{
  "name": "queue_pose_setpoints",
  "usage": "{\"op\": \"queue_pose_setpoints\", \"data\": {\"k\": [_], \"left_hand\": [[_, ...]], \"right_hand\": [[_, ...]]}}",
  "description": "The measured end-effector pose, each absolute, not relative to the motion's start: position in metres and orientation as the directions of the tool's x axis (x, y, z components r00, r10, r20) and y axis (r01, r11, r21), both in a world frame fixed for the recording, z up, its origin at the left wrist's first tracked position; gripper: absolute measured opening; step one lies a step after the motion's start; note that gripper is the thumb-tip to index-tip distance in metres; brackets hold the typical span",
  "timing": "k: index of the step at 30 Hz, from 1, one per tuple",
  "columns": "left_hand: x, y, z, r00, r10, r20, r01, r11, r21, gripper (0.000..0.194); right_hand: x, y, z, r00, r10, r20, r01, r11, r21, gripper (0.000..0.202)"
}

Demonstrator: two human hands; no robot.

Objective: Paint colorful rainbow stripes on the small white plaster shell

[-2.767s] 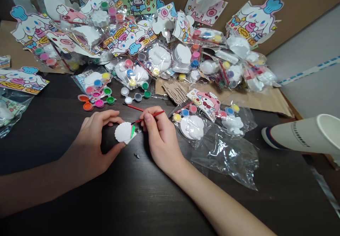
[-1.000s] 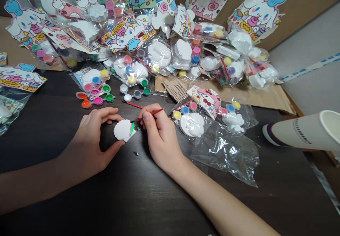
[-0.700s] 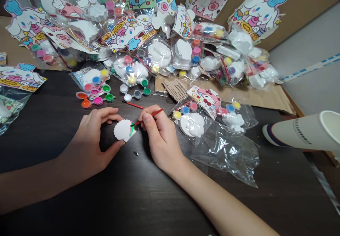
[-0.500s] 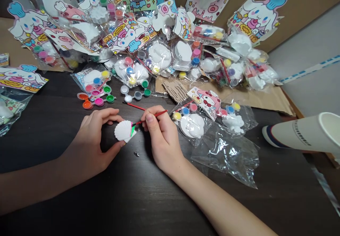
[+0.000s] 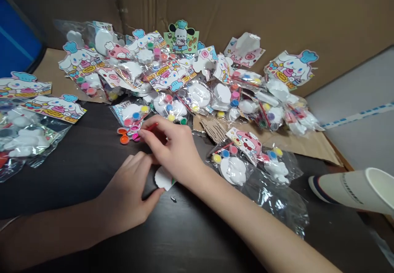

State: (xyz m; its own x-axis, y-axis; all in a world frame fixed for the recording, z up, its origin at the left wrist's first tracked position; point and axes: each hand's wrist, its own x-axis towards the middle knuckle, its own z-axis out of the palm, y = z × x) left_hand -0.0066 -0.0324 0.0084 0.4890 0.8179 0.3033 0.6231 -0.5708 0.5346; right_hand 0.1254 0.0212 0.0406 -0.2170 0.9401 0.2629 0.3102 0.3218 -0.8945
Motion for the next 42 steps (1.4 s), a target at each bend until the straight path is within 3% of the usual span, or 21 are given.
{"op": "queue_pose_setpoints", "data": {"k": [5,11,30,36,42], "left_hand": [[-0.007,-0.033,0.008,0.504,0.825,0.255,0.628,-0.553,0.547,0.031],[-0.009,-0.033,0.007,0.518,0.823,0.232,0.621,-0.548,0.56,0.026],[-0.009,-0.034,0.005,0.521,0.822,0.229,0.609,-0.546,0.576,0.031],[-0.01,-0.034,0.004,0.514,0.821,0.249,0.621,-0.557,0.552,0.027],[-0.011,-0.034,0.006,0.521,0.815,0.252,0.597,-0.559,0.575,0.033]], "right_hand": [[0.11,0.041,0.039,-0.319,0.916,0.244,0.466,0.376,-0.801,0.012],[0.108,0.042,0.035,-0.356,0.886,0.297,0.537,0.454,-0.711,0.014],[0.105,0.044,0.039,-0.407,0.876,0.26,0.604,0.471,-0.642,0.015],[0.103,0.042,0.039,-0.282,0.921,0.268,0.531,0.382,-0.756,0.013],[0.114,0.04,0.04,-0.03,0.997,0.074,0.177,0.078,-0.981,0.012]]}}
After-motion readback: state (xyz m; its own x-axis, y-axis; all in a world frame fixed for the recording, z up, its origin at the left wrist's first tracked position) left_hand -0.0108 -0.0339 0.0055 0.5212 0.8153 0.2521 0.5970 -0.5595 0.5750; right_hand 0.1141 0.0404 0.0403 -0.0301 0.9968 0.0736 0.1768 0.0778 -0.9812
